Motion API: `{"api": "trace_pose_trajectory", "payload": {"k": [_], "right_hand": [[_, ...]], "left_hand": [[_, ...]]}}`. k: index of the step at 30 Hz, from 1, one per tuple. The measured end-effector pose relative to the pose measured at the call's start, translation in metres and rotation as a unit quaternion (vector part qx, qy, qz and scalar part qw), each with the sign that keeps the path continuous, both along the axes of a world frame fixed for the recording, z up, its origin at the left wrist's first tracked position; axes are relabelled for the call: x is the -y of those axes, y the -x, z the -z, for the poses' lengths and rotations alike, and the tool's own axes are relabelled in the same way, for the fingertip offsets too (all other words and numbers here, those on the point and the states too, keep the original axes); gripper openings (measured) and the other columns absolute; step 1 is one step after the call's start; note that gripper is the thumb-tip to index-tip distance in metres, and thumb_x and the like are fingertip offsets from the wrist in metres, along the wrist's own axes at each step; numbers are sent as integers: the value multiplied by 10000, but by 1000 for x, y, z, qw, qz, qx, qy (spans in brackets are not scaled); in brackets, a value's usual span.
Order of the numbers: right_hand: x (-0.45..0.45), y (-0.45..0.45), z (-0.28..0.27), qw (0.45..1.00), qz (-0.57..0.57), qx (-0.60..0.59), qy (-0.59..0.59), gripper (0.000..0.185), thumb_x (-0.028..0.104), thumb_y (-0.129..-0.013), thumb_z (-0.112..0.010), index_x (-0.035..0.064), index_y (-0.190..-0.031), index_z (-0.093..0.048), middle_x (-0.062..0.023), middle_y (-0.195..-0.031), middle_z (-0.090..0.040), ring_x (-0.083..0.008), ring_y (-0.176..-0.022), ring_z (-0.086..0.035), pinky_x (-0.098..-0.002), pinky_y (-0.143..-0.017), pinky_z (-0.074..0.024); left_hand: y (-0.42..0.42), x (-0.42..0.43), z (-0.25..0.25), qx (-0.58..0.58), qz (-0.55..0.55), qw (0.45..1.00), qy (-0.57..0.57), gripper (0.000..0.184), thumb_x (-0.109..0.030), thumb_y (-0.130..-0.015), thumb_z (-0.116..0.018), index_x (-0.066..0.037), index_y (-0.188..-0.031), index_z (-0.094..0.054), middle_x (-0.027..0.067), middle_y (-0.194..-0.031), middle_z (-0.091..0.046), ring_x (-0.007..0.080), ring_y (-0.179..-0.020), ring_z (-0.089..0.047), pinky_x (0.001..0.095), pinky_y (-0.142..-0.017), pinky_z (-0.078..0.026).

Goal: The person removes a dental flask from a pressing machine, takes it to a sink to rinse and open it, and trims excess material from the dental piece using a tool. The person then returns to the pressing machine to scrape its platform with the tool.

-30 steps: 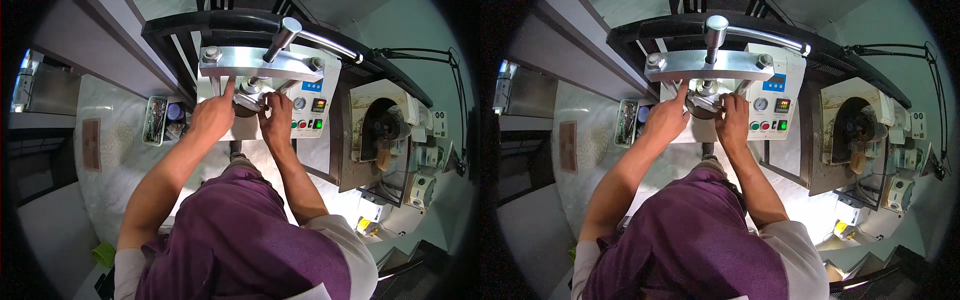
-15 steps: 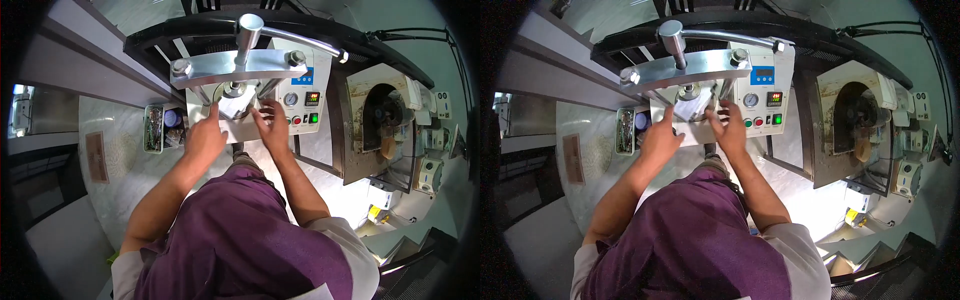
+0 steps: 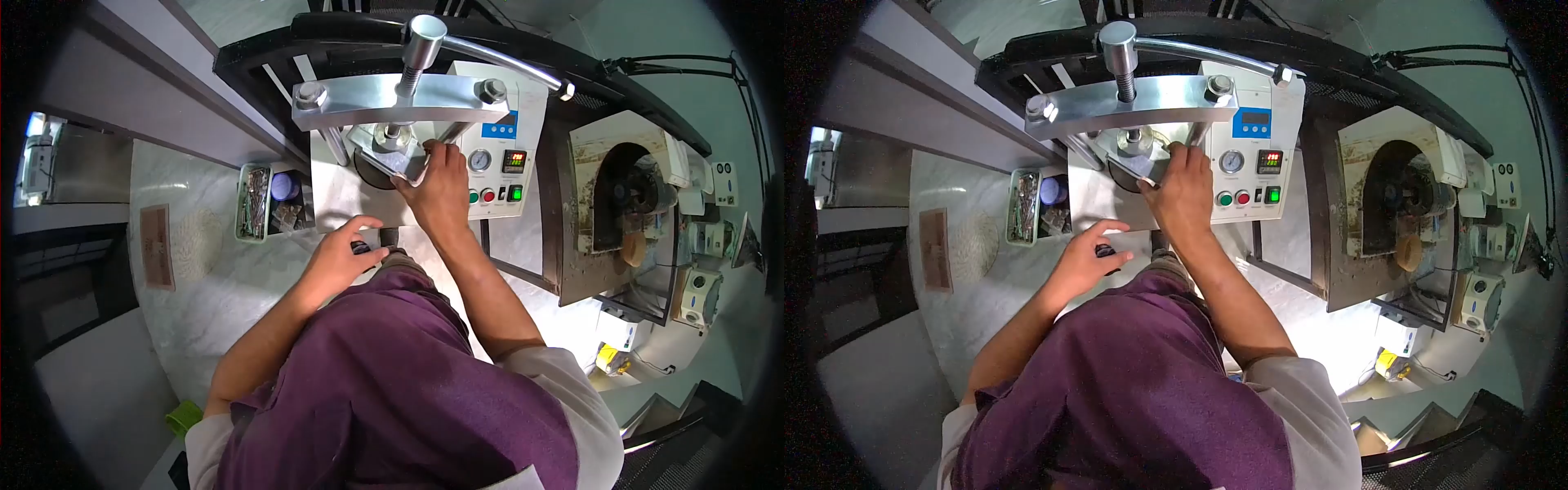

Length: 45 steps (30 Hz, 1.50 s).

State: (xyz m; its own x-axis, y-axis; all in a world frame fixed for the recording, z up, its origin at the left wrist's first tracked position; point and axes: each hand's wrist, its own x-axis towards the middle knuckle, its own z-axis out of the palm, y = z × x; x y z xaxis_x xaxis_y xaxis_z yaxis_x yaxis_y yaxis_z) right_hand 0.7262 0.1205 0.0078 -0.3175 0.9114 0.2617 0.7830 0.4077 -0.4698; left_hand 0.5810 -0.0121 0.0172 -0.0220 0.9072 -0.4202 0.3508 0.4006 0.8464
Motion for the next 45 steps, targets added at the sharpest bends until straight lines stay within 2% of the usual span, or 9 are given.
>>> {"api": "trace_pose_trajectory", "payload": {"k": [9, 11, 15, 17, 21, 27, 37, 39, 45], "right_hand": [[5, 0, 12, 999, -1, 11, -51, 648, 278, -625, -836, -20, -1119, -543, -200, -1012, -527, -367, -952, -530, -420, -847, -445], [4, 0, 11, 998, 13, -25, 55, 623, 295, -644, -828, -29, -1095, -545, -202, -1020, -548, -383, -970, -550, -431, -838, -465], [-2, -13, 23, 996, -14, -31, 85, 587, 338, -668, -806, -28, -1047, -548, -220, -1039, -587, -393, -948, -591, -444, -804, -494], [0, -16, 25, 997, -43, -17, 59, 587, 362, -675, -793, -34, -1034, -552, -228, -1003, -605, -401, -910, -603, -454, -782, -498], [23, -19, 13, 999, -23, -29, 39, 597, 382, -668, -781, -47, -1041, -600, -194, -942, -635, -348, -861, -622, -413, -783, -496], [64, -38, 7, 994, -43, -33, 90, 696, 343, -662, -804, -65, -1168, -556, -221, -1079, -620, -330, -963, -619, -375, -839, -492], [56, -20, 21, 974, -174, -62, 128, 628, 256, -720, -783, 42, -1246, -516, -207, -1185, -566, -358, -1073, -564, -411, -926, -469], [45, -7, 15, 975, -213, -19, -63, 613, 234, -714, -776, 55, -1246, -528, -190, -1238, -533, -349, -1157, -501, -414, -981, -431], [33, 1, 19, 966, -257, -31, -17, 593, 182, -755, -741, 79, -1292, -512, -156, -1301, -484, -361, -1216, -428, -441, -1030, -379]], "left_hand": [[12, 48, 25, 17, -59, 998, 25, 429, -241, -775, -758, -91, -1137, -585, 127, -885, -647, 202, -807, -600, 322, -743, -475], [14, 60, 26, 38, -97, 994, -18, 352, -135, -810, -737, -59, -1117, -581, -23, -638, -532, 34, -575, -438, 214, -528, -344], [19, 87, 27, 37, -140, 989, 7, 384, -200, -780, -758, -86, -1107, -591, 47, -707, -572, 101, -636, -494, 261, -609, -429], [20, 99, 32, 50, -149, 987, -40, 345, -121, -815, -730, -60, -1119, -578, -44, -601, -492, 25, -561, -395, 218, -508, -312], [24, 107, 12, 36, -166, 985, -32, 335, -116, -820, -725, -55, -1115, -578, -46, -605, -494, 23, -568, -413, 213, -516, -319], [26, 116, 24, 75, -231, 968, -67, 324, -145, -819, -727, -43, -1093, -585, 35, -763, -595, 88, -686, -530, 244, -617, -430], [18, 104, 28, 51, -267, 952, -144, 194, -182, -888, -671, -45, -1009, -606, -43, -729, -530, 35, -638, -440, 205, -563, -353], [21, 102, 22, 47, -280, 951, -126, 200, -199, -893, -669, -44, -1004, -605, -42, -736, -530, 35, -638, -435, 205, -560, -349], [36, 123, 27, 87, -316, 938, -111, 171, -167, -904, -603, -43, -1020, -585, -39, -736, -503, 41, -618, -403, 218, -546, -337]]}}
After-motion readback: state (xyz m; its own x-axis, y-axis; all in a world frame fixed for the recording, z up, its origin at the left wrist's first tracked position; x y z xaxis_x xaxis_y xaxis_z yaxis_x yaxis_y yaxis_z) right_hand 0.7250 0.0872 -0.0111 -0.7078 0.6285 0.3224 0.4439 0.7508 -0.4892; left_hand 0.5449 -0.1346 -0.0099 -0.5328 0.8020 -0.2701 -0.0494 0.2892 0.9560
